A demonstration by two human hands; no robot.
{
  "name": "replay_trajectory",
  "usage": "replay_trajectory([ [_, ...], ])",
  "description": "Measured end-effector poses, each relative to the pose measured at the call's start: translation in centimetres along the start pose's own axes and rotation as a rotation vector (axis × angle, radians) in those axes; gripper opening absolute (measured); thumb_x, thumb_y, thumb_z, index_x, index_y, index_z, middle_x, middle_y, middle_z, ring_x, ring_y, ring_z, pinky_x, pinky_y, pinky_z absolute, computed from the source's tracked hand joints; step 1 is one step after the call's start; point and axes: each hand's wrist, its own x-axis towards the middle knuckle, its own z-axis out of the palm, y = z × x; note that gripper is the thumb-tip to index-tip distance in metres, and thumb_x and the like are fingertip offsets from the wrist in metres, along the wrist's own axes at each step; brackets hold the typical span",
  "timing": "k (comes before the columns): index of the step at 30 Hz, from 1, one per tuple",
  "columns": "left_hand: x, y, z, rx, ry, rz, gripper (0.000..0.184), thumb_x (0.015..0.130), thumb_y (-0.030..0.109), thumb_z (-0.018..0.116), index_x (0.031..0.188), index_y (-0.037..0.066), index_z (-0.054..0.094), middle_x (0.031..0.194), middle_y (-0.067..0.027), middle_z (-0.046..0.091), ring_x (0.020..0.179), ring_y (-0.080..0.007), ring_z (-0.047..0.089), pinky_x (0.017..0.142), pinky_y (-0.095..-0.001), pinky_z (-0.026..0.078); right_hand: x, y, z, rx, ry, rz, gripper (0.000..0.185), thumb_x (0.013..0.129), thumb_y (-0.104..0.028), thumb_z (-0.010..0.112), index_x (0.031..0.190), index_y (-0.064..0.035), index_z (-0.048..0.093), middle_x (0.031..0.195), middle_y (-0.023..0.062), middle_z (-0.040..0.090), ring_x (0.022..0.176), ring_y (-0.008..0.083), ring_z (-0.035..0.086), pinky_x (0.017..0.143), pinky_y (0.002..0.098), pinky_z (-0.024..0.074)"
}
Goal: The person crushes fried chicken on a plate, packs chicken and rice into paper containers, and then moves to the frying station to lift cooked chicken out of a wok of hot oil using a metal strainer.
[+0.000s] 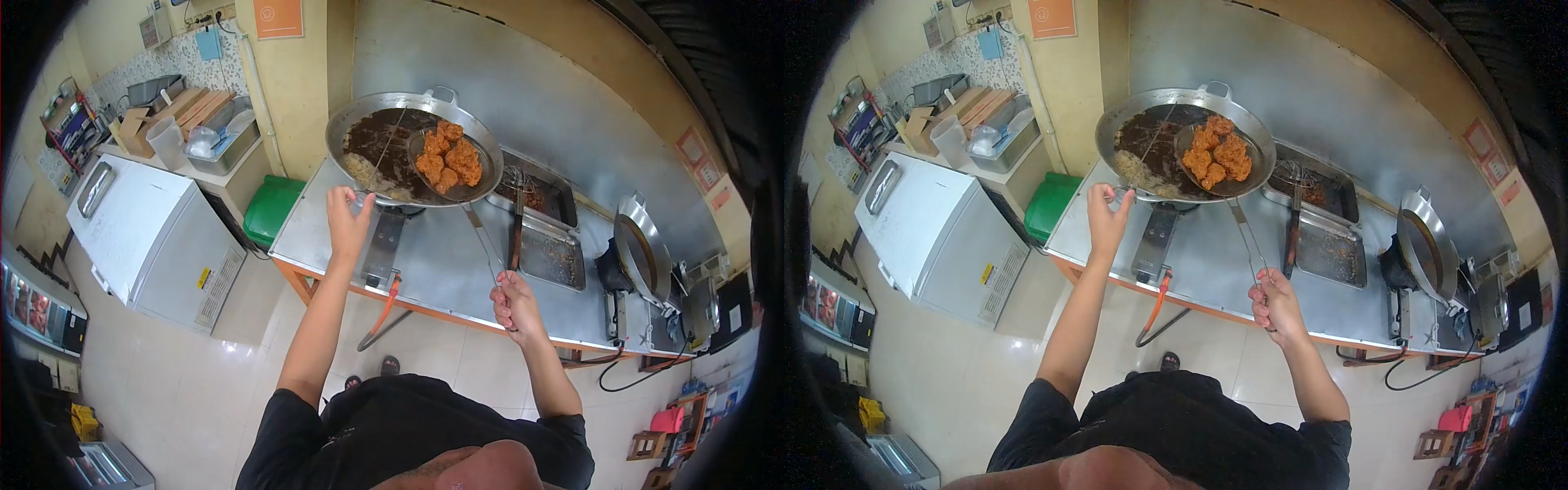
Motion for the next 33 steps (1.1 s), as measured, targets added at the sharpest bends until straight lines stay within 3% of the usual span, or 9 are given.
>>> replay_trajectory([
  [10, 0.0, 0.0, 0.0, -0.022, 0.004, -0.006, 0.034, 0.084, 0.012, 0.078, 0.093, 0.001, 0.048, 0.095, -0.0151, 0.049, 0.088, -0.0325, 0.050, 0.081, -0.0401, 0.045, 0.1, -0.2, -0.3, -0.015, -0.025, 0.013, 0.006, 0.108, -0.018, 0.038, 0.106, -0.0140, 0.042, 0.073, -0.0002, 0.044, 0.047, 0.0029, 0.032, 0.034, 0.0185, 0.0239],
  [15, 0.0, 0.2, 0.0, -0.044, 0.006, -0.024, 0.034, 0.084, 0.013, 0.078, 0.094, 0.001, 0.048, 0.095, -0.0148, 0.049, 0.089, -0.0323, 0.050, 0.082, -0.0404, 0.044, 0.1, -0.1, -0.4, 0.031, -0.037, 0.009, 0.005, 0.107, -0.019, 0.041, 0.106, -0.0145, 0.043, 0.073, -0.0001, 0.044, 0.047, 0.0028, 0.033, 0.034, 0.0180, 0.0231],
  [22, -0.3, -1.0, 0.4, -0.044, 0.031, -0.017, 0.035, 0.083, 0.014, 0.078, 0.094, 0.003, 0.047, 0.096, -0.0166, 0.049, 0.091, -0.0389, 0.050, 0.080, -0.0451, 0.042, 0.2, -0.3, -0.5, 0.091, -0.024, 0.031, 0.007, 0.106, -0.022, 0.050, 0.101, -0.0168, 0.048, 0.072, -0.0011, 0.045, 0.045, 0.0019, 0.033, 0.032, 0.0171, 0.0219],
  [25, -0.2, 0.1, -0.1, 0.028, 0.052, -0.011, 0.036, 0.084, 0.016, 0.078, 0.094, 0.002, 0.046, 0.093, -0.0149, 0.048, 0.088, -0.0342, 0.050, 0.080, -0.0402, 0.044, 0.0, -0.4, -0.1, 0.098, 0.001, 0.028, 0.007, 0.105, -0.022, 0.052, 0.101, -0.0175, 0.049, 0.072, -0.0015, 0.045, 0.045, 0.0015, 0.033, 0.032, 0.0168, 0.0227],
  [33, -0.5, -0.2, 0.0, -0.026, 0.087, -0.026, 0.036, 0.083, 0.015, 0.078, 0.093, 0.002, 0.046, 0.092, -0.0140, 0.048, 0.089, -0.0350, 0.049, 0.081, -0.0416, 0.042, 0.2, -0.2, -0.5, 0.107, -0.030, 0.034, 0.007, 0.105, -0.022, 0.052, 0.103, -0.0151, 0.050, 0.072, -0.0004, 0.046, 0.045, 0.0020, 0.033, 0.032, 0.0168, 0.0234],
])
